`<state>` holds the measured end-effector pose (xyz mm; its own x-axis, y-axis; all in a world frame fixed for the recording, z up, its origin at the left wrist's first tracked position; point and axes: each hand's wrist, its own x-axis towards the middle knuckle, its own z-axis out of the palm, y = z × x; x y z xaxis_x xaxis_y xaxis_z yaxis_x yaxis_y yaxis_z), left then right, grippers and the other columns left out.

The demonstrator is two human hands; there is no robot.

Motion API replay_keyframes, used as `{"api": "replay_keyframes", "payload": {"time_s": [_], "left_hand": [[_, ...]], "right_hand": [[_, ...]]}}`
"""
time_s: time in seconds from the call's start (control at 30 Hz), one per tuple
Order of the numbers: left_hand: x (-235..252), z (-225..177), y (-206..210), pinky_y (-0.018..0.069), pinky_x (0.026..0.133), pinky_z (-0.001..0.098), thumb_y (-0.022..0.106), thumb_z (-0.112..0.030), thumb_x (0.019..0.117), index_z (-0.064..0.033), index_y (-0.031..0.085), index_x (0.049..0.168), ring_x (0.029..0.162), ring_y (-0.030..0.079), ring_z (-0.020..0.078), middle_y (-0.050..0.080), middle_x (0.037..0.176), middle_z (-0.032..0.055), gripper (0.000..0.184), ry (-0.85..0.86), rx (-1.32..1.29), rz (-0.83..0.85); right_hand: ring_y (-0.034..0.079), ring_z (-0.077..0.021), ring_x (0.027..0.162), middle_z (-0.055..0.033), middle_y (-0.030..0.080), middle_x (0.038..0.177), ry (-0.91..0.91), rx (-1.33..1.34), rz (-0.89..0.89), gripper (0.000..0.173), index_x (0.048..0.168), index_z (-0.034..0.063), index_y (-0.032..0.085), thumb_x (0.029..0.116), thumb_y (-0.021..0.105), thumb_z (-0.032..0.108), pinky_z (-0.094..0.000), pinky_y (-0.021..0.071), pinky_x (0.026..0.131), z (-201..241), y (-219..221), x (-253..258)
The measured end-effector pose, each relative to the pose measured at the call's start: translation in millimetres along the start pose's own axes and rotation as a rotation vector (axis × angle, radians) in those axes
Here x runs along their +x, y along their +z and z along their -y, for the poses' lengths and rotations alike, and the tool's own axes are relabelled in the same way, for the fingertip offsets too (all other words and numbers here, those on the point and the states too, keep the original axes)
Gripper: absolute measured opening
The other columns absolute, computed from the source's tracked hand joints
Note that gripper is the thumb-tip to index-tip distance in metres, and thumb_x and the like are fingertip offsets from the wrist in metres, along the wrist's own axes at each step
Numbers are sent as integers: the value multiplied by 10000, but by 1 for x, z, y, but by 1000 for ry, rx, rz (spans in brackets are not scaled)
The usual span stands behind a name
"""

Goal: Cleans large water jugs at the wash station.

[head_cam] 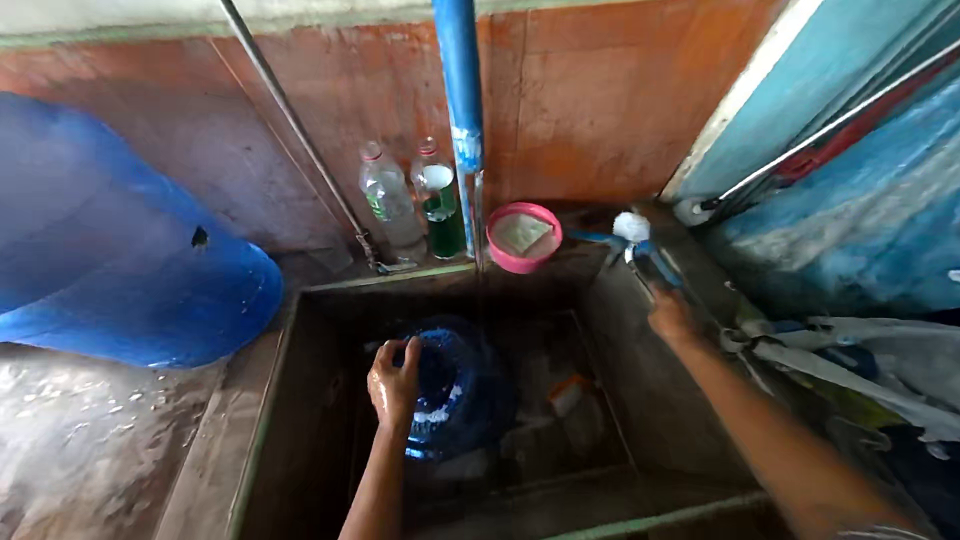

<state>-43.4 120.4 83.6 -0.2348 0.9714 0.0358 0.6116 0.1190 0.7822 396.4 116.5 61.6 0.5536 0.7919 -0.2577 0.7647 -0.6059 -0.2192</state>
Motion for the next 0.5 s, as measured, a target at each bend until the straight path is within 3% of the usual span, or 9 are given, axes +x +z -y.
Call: {"api": "replay_keyframes", "payload": {"time_s": [0.1,0.17,0.2,0.27,0.37,0.43,0.5], "left_hand": [[10,-7,10,524,824,358,586,-166,1016,7,722,1008,861,661,119,717,928,89,221,20,-209,22],[12,-20,25,531,773,251,575,-113,1007,-2,718,952,796,646,34,708,861,23,189,19,-368,66],[12,-28,34,534,761,235,576,-96,1004,0,716,936,782,646,24,709,844,13,182,16,-430,82],[12,-51,51,513,727,229,585,-93,1012,-1,707,925,742,623,23,691,809,5,175,-33,-471,123],[19,-82,75,465,653,313,606,-144,1020,-18,679,892,649,539,96,594,719,23,195,-100,-345,205],[25,-96,86,490,717,408,605,-203,1035,-18,682,903,707,583,172,625,756,69,240,-103,-264,273],[25,-103,94,481,710,425,597,-233,1038,-24,674,876,703,578,181,614,743,68,276,-87,-264,303]], "right_hand": [[539,-525,1294,-342,391,1541,37,-80,45,679,1629,99,265,1008,525,14,-636,466,1025,8,10,0],[464,-542,1357,-352,352,1555,21,-83,27,667,1609,53,296,998,560,24,-634,441,1064,11,17,-9],[392,-552,1406,-363,326,1566,-24,-40,2,645,1582,6,337,987,585,25,-645,385,1113,15,21,-17],[362,-525,1444,-349,324,1580,-171,43,2,586,1547,-30,390,1007,585,85,-621,344,1163,28,24,-36],[485,-450,1383,-308,447,1520,-459,232,94,491,1484,-35,486,1049,552,182,-563,411,1137,56,33,-67],[531,-363,1365,-254,514,1489,-614,390,84,457,1460,-9,535,1068,500,223,-491,436,1135,84,37,-90],[547,-294,1360,-227,552,1463,-706,589,34,438,1435,-26,555,1076,464,209,-415,437,1145,115,38,-107]]}}
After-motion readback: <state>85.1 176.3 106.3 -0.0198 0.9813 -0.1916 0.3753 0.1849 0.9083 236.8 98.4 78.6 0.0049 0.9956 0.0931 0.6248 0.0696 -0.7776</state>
